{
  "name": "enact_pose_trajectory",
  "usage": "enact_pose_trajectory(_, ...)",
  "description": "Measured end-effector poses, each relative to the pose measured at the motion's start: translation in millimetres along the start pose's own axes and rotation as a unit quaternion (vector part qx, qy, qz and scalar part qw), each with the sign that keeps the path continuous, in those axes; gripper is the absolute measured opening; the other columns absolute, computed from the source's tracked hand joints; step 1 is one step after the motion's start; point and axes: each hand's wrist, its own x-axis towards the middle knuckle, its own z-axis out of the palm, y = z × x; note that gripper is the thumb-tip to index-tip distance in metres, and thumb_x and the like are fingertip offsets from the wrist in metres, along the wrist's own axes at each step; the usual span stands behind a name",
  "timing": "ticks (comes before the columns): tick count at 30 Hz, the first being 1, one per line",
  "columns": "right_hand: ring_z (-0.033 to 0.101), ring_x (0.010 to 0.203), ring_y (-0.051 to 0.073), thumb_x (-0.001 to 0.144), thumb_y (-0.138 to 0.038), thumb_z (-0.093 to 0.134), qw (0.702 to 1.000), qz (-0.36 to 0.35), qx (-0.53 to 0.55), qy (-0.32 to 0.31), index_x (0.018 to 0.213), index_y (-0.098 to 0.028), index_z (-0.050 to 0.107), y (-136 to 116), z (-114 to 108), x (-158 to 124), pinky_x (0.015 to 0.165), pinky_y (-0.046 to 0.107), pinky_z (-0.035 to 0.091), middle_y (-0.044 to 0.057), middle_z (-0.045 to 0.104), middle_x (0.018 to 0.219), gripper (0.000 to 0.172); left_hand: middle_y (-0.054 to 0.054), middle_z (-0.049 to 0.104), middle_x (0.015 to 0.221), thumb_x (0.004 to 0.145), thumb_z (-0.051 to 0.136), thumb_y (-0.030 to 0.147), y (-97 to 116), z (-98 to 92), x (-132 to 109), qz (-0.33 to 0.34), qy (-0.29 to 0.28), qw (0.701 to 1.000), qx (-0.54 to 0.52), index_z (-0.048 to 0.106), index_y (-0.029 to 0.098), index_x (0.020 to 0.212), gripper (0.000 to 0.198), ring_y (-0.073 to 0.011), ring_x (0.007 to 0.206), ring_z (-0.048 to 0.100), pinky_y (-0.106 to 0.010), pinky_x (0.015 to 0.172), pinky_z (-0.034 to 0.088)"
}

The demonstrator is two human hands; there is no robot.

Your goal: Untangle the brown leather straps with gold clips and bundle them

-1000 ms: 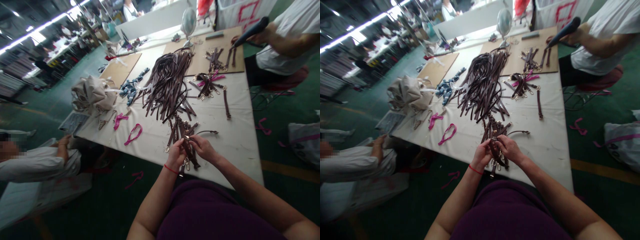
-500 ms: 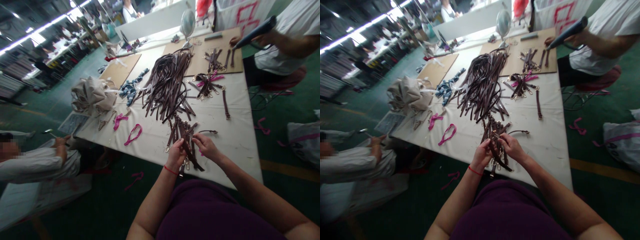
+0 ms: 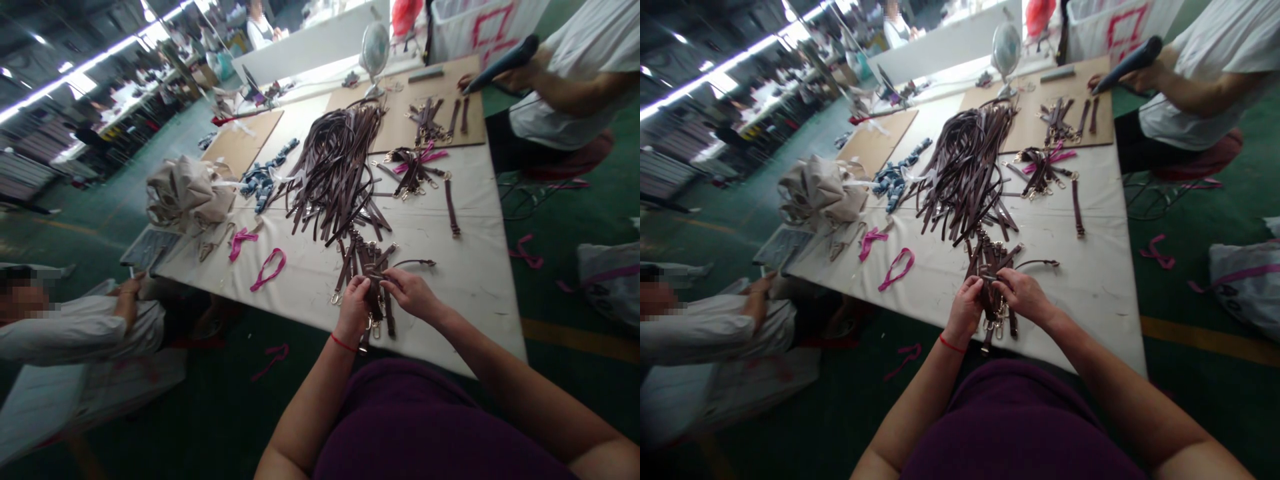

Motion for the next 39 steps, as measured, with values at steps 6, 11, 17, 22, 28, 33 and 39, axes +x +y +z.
enact_pose_trajectory(6, 0.057, 0.070, 0.018, 0.093, -0.037, 0.049, 1.000, -0.002, -0.012, -0.004, 0.097, -0.018, 0.059, 1.8, -4.4, -0.5, 0.065, 0.028, 0.040, 0.007, 0.064, 0.085, 0.021, 0.003, 0.058, 0.072, 0.067, 0.076, 0.033, -1.0, -2.5, 0.4, 0.015, -0.003, 1.000, 0.021, 0.052, 0.017, 0.081, 0.032, -0.0089, 0.064, 0.054, -0.021, 0.061, 0.043)
enact_pose_trajectory(11, 0.058, 0.073, 0.019, 0.093, -0.038, 0.050, 0.999, -0.024, -0.014, -0.027, 0.095, -0.019, 0.060, 6.1, -6.4, 0.1, 0.066, 0.028, 0.040, 0.006, 0.065, 0.086, 0.021, 0.003, 0.057, 0.072, 0.067, 0.076, 0.034, -3.3, -4.3, 0.8, 0.021, -0.001, 0.999, 0.040, 0.053, 0.016, 0.080, 0.032, -0.0081, 0.064, 0.052, -0.020, 0.061, 0.041)
enact_pose_trajectory(17, 0.057, 0.072, 0.018, 0.095, -0.035, 0.047, 1.000, -0.025, 0.012, -0.002, 0.087, -0.019, 0.059, 5.7, -8.7, -2.2, 0.067, 0.028, 0.040, 0.004, 0.063, 0.079, 0.021, 0.004, 0.054, 0.070, 0.068, 0.074, 0.034, -5.1, -4.9, 0.9, 0.019, -0.002, 0.998, 0.054, 0.052, 0.017, 0.079, 0.030, -0.0075, 0.061, 0.049, -0.020, 0.058, 0.039)
enact_pose_trajectory(22, 0.053, 0.064, 0.016, 0.093, -0.036, 0.049, 1.000, -0.002, 0.022, 0.001, 0.091, -0.019, 0.057, 4.3, -10.0, -4.1, 0.062, 0.027, 0.037, 0.003, 0.060, 0.076, 0.020, 0.004, 0.053, 0.070, 0.069, 0.073, 0.035, -4.4, -3.7, 0.9, 0.023, 0.007, 0.997, 0.073, 0.052, 0.017, 0.079, 0.029, -0.0077, 0.061, 0.048, -0.020, 0.058, 0.038)
enact_pose_trajectory(28, 0.055, 0.070, 0.017, 0.094, -0.035, 0.047, 1.000, -0.018, -0.021, -0.012, 0.088, -0.019, 0.058, 4.5, -7.6, -2.7, 0.064, 0.027, 0.037, 0.005, 0.062, 0.080, 0.020, 0.004, 0.054, 0.071, 0.069, 0.073, 0.037, -5.6, -1.9, 0.5, 0.031, 0.001, 0.995, 0.098, 0.053, 0.017, 0.078, 0.029, -0.0078, 0.063, 0.049, -0.019, 0.060, 0.039)
enact_pose_trajectory(33, 0.053, 0.063, 0.015, 0.096, -0.037, 0.041, 0.999, 0.020, 0.032, 0.039, 0.086, -0.020, 0.057, 5.3, -12.1, -3.6, 0.062, 0.027, 0.037, 0.002, 0.059, 0.071, 0.026, 0.004, 0.053, 0.070, 0.065, 0.075, 0.036, -5.2, -1.3, 0.8, 0.005, 0.022, 0.997, 0.071, 0.053, 0.017, 0.080, 0.033, -0.0080, 0.061, 0.049, -0.020, 0.058, 0.039)
enact_pose_trajectory(39, 0.055, 0.066, 0.017, 0.092, -0.035, 0.050, 0.999, -0.008, -0.013, -0.038, 0.092, -0.020, 0.059, 10.0, -20.8, -2.3, 0.061, 0.027, 0.037, 0.004, 0.063, 0.079, 0.018, 0.004, 0.053, 0.069, 0.065, 0.075, 0.037, -7.1, -4.5, 1.9, 0.006, 0.019, 0.996, 0.089, 0.053, 0.018, 0.078, 0.033, -0.0081, 0.060, 0.048, -0.020, 0.058, 0.039)
